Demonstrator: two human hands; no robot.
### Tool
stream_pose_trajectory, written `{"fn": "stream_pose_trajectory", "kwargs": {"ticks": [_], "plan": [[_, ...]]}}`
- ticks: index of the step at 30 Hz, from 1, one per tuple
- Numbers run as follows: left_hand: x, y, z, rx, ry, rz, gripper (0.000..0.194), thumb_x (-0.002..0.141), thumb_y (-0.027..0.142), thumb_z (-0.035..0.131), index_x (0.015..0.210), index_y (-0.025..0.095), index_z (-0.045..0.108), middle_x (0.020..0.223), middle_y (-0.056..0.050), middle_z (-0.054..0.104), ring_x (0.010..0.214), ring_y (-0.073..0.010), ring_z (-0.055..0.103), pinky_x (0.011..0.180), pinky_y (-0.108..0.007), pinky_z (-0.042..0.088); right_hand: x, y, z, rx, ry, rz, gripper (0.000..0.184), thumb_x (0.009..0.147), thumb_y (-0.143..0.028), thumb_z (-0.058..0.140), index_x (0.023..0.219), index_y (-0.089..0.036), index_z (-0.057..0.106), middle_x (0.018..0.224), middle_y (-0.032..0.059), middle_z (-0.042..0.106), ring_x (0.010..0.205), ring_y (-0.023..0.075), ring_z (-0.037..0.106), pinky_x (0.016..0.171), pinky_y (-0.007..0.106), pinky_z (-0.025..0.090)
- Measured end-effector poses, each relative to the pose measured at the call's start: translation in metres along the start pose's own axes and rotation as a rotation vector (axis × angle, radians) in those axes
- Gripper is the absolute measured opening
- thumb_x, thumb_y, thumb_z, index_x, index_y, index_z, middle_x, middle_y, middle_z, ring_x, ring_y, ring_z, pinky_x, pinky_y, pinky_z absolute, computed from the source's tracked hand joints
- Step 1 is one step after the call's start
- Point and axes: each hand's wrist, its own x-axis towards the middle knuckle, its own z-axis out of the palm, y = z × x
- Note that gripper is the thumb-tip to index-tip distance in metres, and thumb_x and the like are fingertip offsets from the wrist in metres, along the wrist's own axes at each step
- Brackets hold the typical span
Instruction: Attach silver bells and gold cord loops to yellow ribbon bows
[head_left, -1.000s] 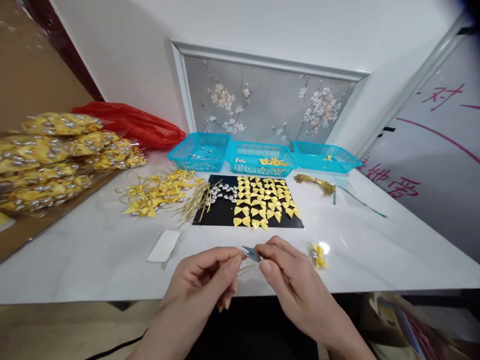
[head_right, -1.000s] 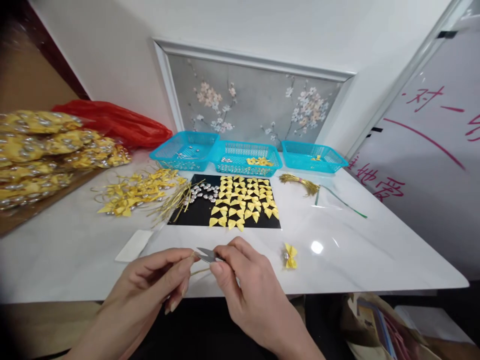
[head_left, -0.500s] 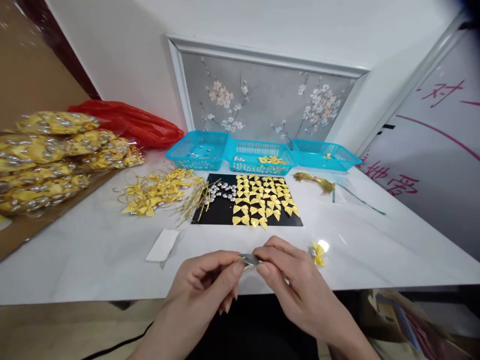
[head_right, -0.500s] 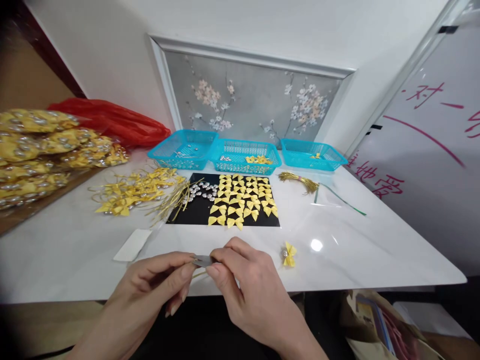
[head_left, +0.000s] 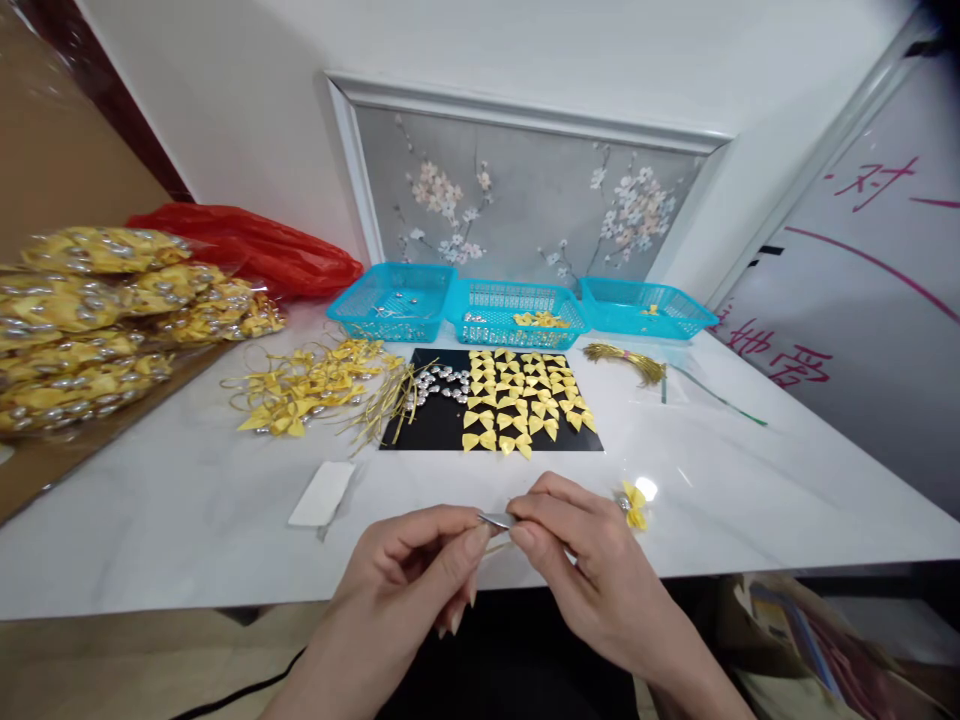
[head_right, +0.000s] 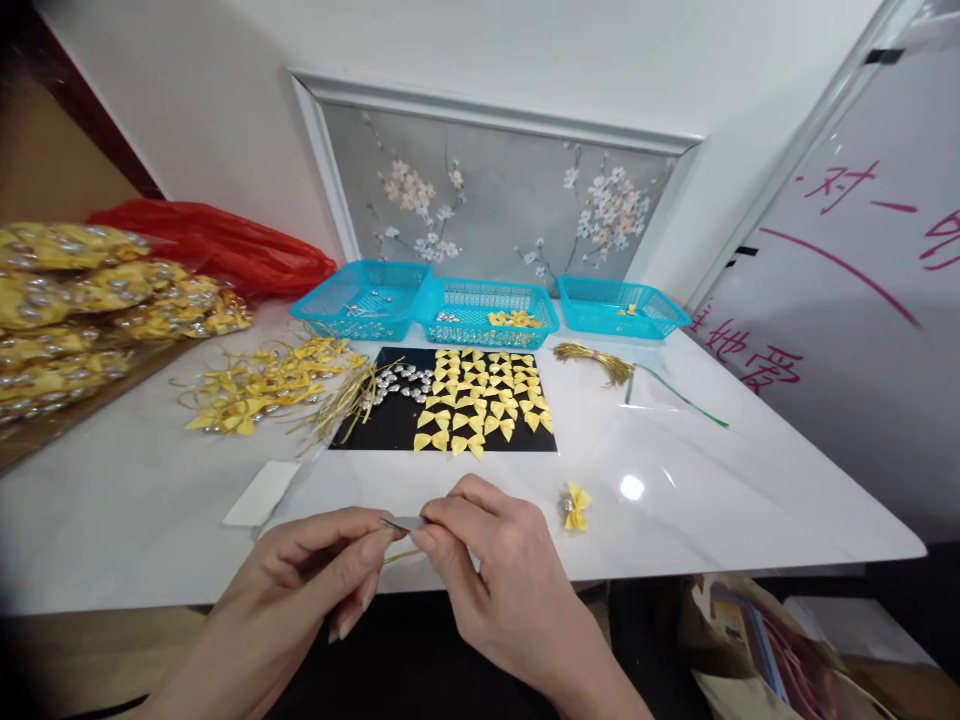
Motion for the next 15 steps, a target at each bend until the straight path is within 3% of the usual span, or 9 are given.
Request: {"fn": "stream_pose_trajectory", "kwargs": {"ticks": [4, 7, 9, 11, 15], "plan": [[-0.001, -0.001, 0.001, -0.007, 0.03, -0.006, 0.025, 0.078, 0.042, 0.073, 0.079, 0.018, 0.076, 0.05, 0.004, 0.053, 0.045, -0.0085, 0.044, 0.042, -0.018, 0.035, 0.001, 0.011, -0.009, -0.109, 0.106, 0.012, 0.026, 0.102, -0.03, 0.042, 0.102, -0.019, 0.066, 0.087, 0.0031, 0.059, 0.078, 0.0147, 0.058, 0.069, 0.025, 0.045], [0.0, -0.003, -0.001, -0.014, 0.054, -0.015, 0.027, 0.078, 0.044, 0.074, 0.08, 0.018, 0.077, 0.05, 0.004, 0.053, 0.046, -0.009, 0.044, 0.042, -0.018, 0.034, -0.003, 0.039, -0.03, -0.473, 0.378, 0.224, 0.035, 0.101, -0.039, 0.036, 0.112, -0.02, 0.064, 0.103, 0.0069, 0.063, 0.091, 0.0188, 0.062, 0.081, 0.029, 0.049], [0.002, -0.003, -0.003, -0.033, 0.055, -0.024, 0.03, 0.077, 0.047, 0.074, 0.079, 0.018, 0.076, 0.05, 0.004, 0.053, 0.046, -0.0089, 0.043, 0.042, -0.018, 0.034, -0.009, 0.064, -0.045, -0.6, 0.49, 0.345, 0.038, 0.097, -0.034, 0.037, 0.117, -0.013, 0.062, 0.104, 0.0137, 0.062, 0.09, 0.0255, 0.061, 0.081, 0.038, 0.048], [0.003, -0.002, -0.004, -0.055, 0.063, -0.035, 0.032, 0.076, 0.049, 0.074, 0.077, 0.018, 0.075, 0.051, 0.004, 0.052, 0.046, -0.0086, 0.043, 0.042, -0.018, 0.033, -0.015, 0.086, -0.056, -0.685, 0.533, 0.427, 0.038, 0.093, -0.029, 0.038, 0.114, -0.008, 0.063, 0.098, 0.0173, 0.061, 0.085, 0.0291, 0.06, 0.079, 0.043, 0.047], [0.002, 0.004, -0.001, -0.082, 0.095, -0.045, 0.031, 0.075, 0.048, 0.076, 0.072, 0.017, 0.073, 0.051, 0.004, 0.052, 0.046, -0.0079, 0.041, 0.042, -0.017, 0.033, -0.022, 0.113, -0.059, -0.754, 0.517, 0.476, 0.035, 0.09, -0.022, 0.04, 0.11, -0.01, 0.065, 0.096, 0.0172, 0.063, 0.089, 0.0299, 0.06, 0.08, 0.043, 0.047]]}}
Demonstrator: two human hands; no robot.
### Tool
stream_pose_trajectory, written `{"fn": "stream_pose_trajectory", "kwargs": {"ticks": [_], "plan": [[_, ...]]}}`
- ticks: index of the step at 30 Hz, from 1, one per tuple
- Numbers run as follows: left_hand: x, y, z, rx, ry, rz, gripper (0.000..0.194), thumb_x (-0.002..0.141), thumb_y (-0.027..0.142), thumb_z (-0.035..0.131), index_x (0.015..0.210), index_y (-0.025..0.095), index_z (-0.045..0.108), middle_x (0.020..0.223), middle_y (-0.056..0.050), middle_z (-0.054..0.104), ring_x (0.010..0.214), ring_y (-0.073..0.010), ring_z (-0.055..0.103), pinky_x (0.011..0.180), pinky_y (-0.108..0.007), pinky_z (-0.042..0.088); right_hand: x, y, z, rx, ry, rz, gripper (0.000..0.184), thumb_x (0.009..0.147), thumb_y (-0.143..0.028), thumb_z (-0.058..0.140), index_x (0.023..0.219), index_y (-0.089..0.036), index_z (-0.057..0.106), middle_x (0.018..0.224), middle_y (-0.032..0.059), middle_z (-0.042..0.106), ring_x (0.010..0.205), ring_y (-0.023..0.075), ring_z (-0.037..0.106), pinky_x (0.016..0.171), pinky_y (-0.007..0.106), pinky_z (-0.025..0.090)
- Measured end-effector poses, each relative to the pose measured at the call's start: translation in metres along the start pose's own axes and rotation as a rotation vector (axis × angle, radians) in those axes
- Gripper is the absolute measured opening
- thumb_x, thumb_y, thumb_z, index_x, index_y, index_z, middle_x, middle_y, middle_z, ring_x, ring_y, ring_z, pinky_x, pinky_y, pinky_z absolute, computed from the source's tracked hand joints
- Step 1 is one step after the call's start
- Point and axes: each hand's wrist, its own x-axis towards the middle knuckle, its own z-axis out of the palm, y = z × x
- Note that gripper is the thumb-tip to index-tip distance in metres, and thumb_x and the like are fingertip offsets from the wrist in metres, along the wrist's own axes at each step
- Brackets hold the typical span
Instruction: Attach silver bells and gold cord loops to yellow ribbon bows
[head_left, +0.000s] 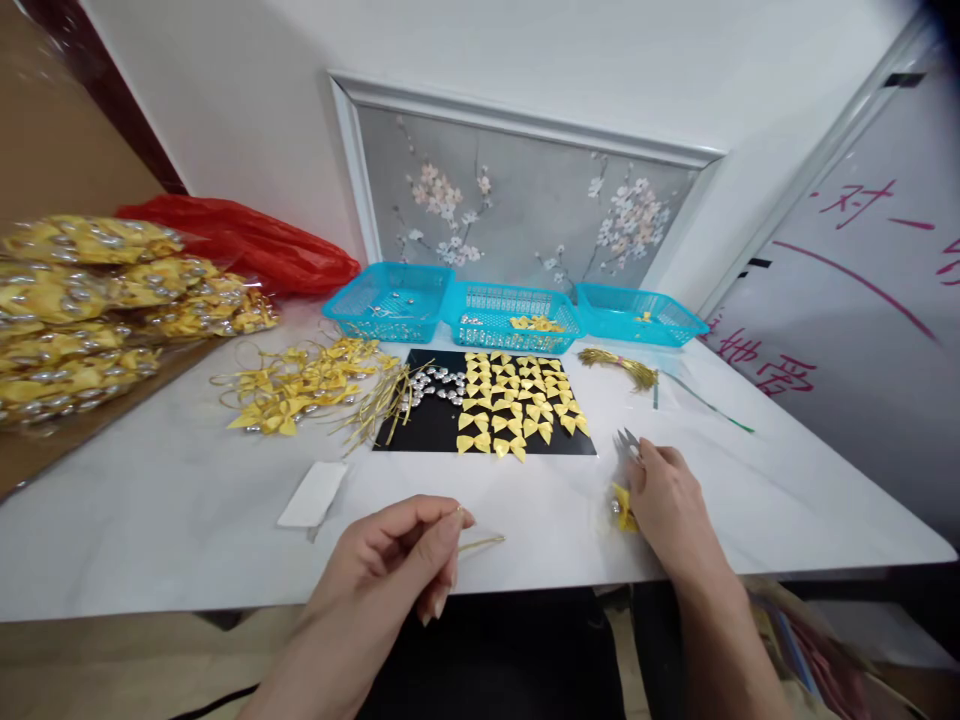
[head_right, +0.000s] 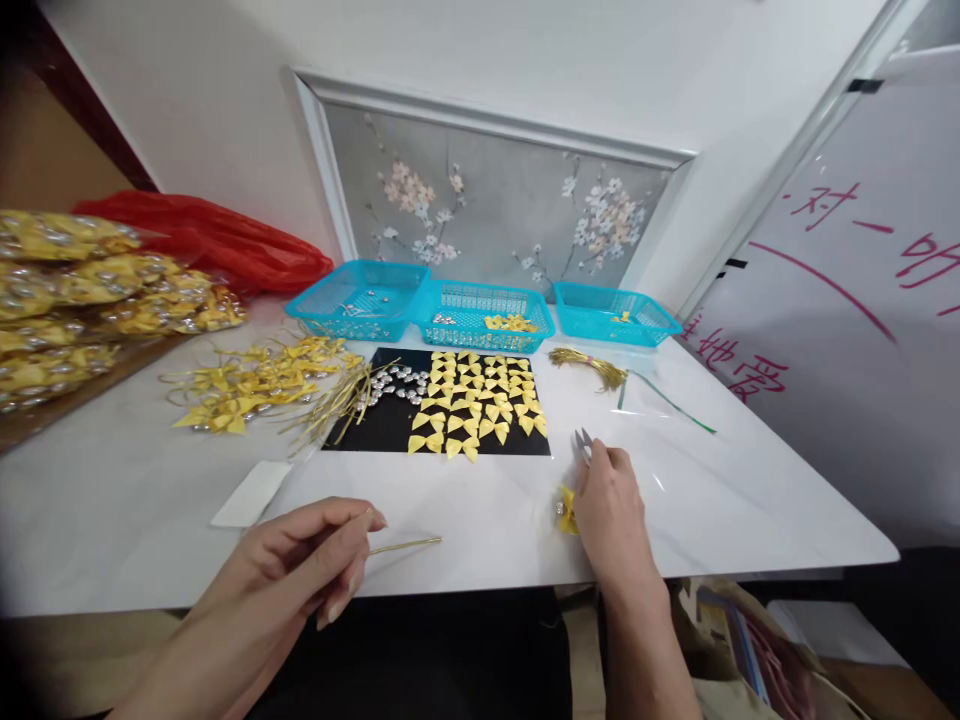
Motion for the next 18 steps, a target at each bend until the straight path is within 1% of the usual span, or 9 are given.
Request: {"fn": "stream_pose_trajectory", "kwargs": {"ticks": [3, 5, 8, 10, 12, 14, 16, 18], "plan": [[-0.004, 0.005, 0.003, -0.016, 0.049, 0.006, 0.029, 0.074, 0.045, 0.077, 0.071, 0.017, 0.073, 0.051, 0.004, 0.052, 0.046, -0.0076, 0.041, 0.043, -0.017, 0.032, 0.002, 0.001, 0.007, 0.011, 0.023, -0.001, 0.034, 0.088, -0.022, 0.043, 0.109, -0.012, 0.067, 0.101, 0.018, 0.066, 0.101, 0.0321, 0.059, 0.082, 0.042, 0.047], [-0.006, 0.008, 0.003, -0.023, 0.068, 0.007, 0.028, 0.073, 0.045, 0.078, 0.072, 0.017, 0.073, 0.052, 0.004, 0.052, 0.047, -0.0076, 0.041, 0.043, -0.017, 0.032, 0.004, 0.0, 0.006, 0.042, 0.063, 0.005, 0.032, 0.088, -0.024, 0.044, 0.105, -0.012, 0.069, 0.103, 0.018, 0.068, 0.103, 0.0326, 0.058, 0.084, 0.043, 0.047], [-0.007, 0.01, 0.001, -0.025, 0.059, 0.002, 0.029, 0.072, 0.045, 0.078, 0.073, 0.017, 0.073, 0.052, 0.004, 0.053, 0.047, -0.0078, 0.041, 0.042, -0.017, 0.033, 0.003, -0.004, -0.009, 0.117, 0.19, 0.037, 0.034, 0.092, -0.03, 0.044, 0.108, -0.014, 0.07, 0.105, 0.0155, 0.07, 0.1, 0.0302, 0.061, 0.087, 0.044, 0.048], [-0.007, 0.01, 0.0, -0.027, 0.053, 0.0, 0.029, 0.073, 0.046, 0.078, 0.074, 0.017, 0.074, 0.052, 0.004, 0.053, 0.047, -0.0079, 0.04, 0.042, -0.017, 0.033, -0.001, -0.012, -0.025, 0.183, 0.294, 0.071, 0.037, 0.096, -0.034, 0.043, 0.115, -0.014, 0.067, 0.102, 0.0132, 0.07, 0.088, 0.0251, 0.065, 0.081, 0.04, 0.05], [-0.007, 0.009, -0.001, -0.03, 0.046, -0.001, 0.029, 0.073, 0.046, 0.078, 0.075, 0.017, 0.073, 0.051, 0.004, 0.052, 0.047, -0.0081, 0.04, 0.042, -0.017, 0.032, -0.007, -0.026, -0.042, 0.327, 0.381, 0.107, 0.036, 0.099, -0.037, 0.045, 0.12, -0.016, 0.065, 0.094, 0.0091, 0.07, 0.07, 0.0178, 0.063, 0.068, 0.033, 0.052], [-0.007, 0.008, -0.002, -0.03, 0.038, -0.001, 0.029, 0.073, 0.046, 0.078, 0.076, 0.018, 0.073, 0.052, 0.004, 0.053, 0.047, -0.0083, 0.041, 0.042, -0.017, 0.033, -0.012, -0.045, -0.059, 0.655, 0.462, 0.133, 0.028, 0.095, -0.036, 0.056, 0.114, -0.019, 0.068, 0.09, 0.0048, 0.066, 0.064, 0.0129, 0.06, 0.061, 0.028, 0.048], [-0.008, 0.008, -0.003, -0.026, 0.036, 0.005, 0.029, 0.074, 0.046, 0.077, 0.076, 0.018, 0.074, 0.053, 0.004, 0.053, 0.047, -0.0081, 0.042, 0.043, -0.017, 0.034, -0.015, -0.065, -0.071, 0.858, 0.507, 0.119, 0.021, 0.091, -0.032, 0.064, 0.107, -0.02, 0.072, 0.085, 0.002, 0.063, 0.059, 0.0098, 0.055, 0.055, 0.026, 0.041], [-0.008, 0.009, -0.003, -0.026, 0.032, 0.01, 0.028, 0.075, 0.046, 0.077, 0.077, 0.018, 0.074, 0.053, 0.004, 0.053, 0.048, -0.0079, 0.042, 0.044, -0.017, 0.035, -0.014, -0.084, -0.078, 0.954, 0.588, 0.082, 0.015, 0.088, -0.025, 0.068, 0.099, -0.019, 0.074, 0.079, 0.0017, 0.061, 0.056, 0.0092, 0.051, 0.052, 0.026, 0.036]]}}
